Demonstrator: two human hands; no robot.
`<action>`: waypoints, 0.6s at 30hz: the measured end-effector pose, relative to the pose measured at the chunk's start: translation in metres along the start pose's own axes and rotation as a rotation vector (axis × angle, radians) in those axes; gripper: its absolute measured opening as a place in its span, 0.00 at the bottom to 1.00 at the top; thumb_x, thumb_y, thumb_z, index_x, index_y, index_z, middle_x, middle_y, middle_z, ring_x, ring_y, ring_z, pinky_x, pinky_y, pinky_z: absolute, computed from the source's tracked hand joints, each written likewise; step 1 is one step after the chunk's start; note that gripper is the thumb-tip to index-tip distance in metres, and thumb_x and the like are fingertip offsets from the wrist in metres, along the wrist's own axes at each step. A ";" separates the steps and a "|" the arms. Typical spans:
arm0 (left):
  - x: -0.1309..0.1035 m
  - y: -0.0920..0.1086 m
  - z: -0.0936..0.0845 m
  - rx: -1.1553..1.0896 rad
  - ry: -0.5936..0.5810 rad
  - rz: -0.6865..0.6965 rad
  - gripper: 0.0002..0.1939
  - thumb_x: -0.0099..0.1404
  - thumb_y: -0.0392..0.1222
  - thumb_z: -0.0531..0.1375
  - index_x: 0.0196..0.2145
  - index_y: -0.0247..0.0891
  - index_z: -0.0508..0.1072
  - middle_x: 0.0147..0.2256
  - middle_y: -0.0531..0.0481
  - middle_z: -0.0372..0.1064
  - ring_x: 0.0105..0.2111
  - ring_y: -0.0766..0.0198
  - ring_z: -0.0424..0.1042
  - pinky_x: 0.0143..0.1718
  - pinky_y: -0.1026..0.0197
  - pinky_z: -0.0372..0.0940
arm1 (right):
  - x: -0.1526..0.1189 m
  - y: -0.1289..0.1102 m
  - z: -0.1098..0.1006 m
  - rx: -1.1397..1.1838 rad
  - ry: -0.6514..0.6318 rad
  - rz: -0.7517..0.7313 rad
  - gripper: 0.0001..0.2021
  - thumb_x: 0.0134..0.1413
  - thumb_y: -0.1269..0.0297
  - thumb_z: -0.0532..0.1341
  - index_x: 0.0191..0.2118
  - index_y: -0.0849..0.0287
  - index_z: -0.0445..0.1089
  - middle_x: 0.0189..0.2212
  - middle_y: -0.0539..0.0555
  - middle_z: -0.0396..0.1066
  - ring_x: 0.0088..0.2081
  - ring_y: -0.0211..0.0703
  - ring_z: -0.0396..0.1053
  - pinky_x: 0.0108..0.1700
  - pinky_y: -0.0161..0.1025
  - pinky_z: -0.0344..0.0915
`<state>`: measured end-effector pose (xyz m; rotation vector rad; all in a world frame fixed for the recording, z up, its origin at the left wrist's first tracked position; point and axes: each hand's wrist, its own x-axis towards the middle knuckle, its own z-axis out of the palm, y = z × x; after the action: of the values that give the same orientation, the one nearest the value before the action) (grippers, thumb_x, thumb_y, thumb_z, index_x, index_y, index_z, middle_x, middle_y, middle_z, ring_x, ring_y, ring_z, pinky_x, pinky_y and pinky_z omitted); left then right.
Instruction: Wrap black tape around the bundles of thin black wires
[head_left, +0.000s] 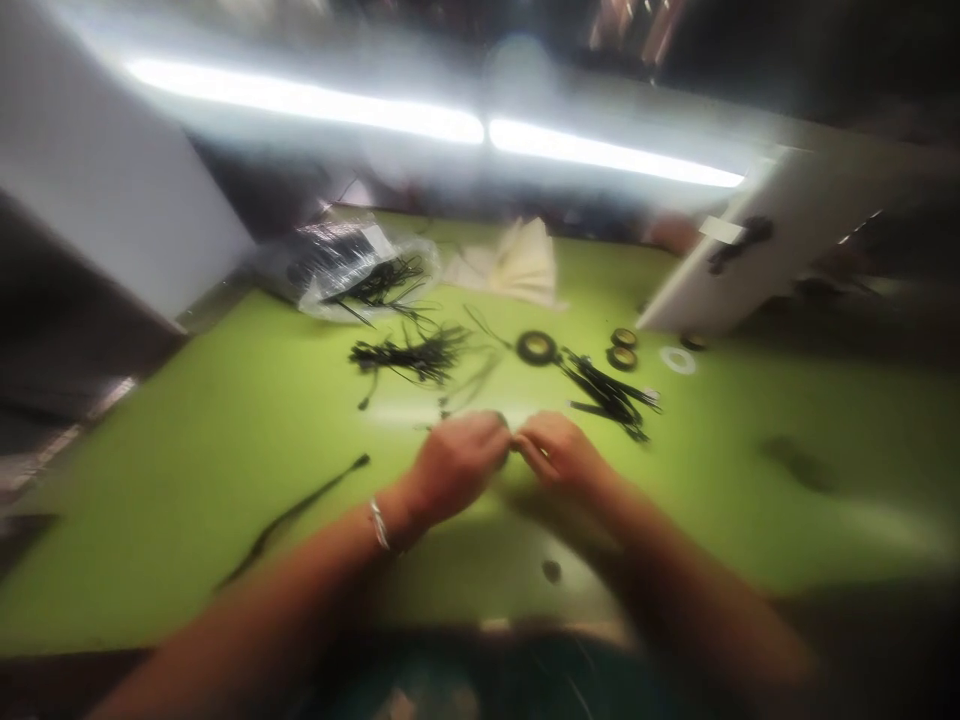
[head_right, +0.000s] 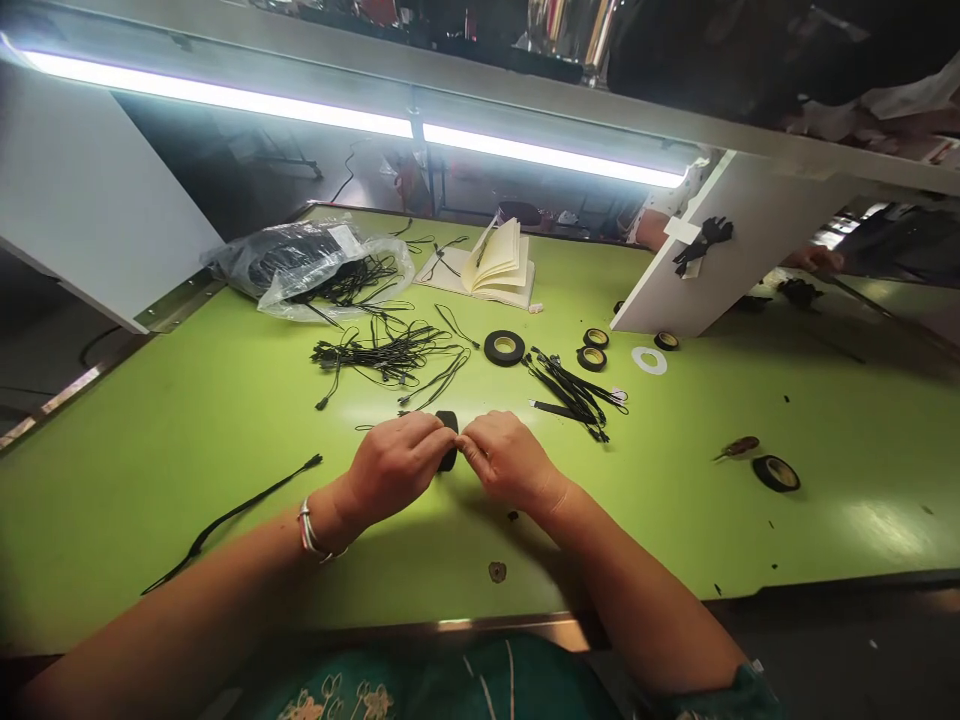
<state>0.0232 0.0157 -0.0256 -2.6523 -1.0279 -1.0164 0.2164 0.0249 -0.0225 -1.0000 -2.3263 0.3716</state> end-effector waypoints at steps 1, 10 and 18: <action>-0.001 0.000 0.001 0.047 0.015 0.044 0.13 0.68 0.35 0.51 0.29 0.37 0.72 0.24 0.49 0.66 0.25 0.64 0.61 0.28 0.60 0.56 | 0.000 -0.002 -0.002 0.045 -0.039 0.038 0.16 0.64 0.62 0.51 0.25 0.57 0.63 0.22 0.49 0.65 0.26 0.38 0.60 0.31 0.37 0.56; 0.003 -0.003 0.004 -0.473 -0.087 -0.263 0.09 0.63 0.39 0.60 0.40 0.39 0.77 0.31 0.48 0.69 0.32 0.65 0.68 0.34 0.62 0.64 | -0.001 0.000 -0.010 -0.039 0.030 -0.080 0.10 0.62 0.66 0.55 0.29 0.59 0.67 0.24 0.51 0.65 0.30 0.40 0.59 0.35 0.38 0.56; 0.011 0.002 -0.001 -0.539 -0.066 -0.471 0.03 0.55 0.33 0.63 0.28 0.38 0.76 0.27 0.51 0.67 0.29 0.65 0.67 0.32 0.61 0.64 | 0.000 -0.007 -0.010 -0.305 0.095 -0.220 0.10 0.62 0.68 0.53 0.31 0.58 0.68 0.24 0.52 0.65 0.32 0.43 0.57 0.40 0.41 0.55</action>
<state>0.0300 0.0198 -0.0171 -2.9283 -1.6504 -1.4834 0.2187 0.0205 -0.0111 -0.8637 -2.4193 -0.1193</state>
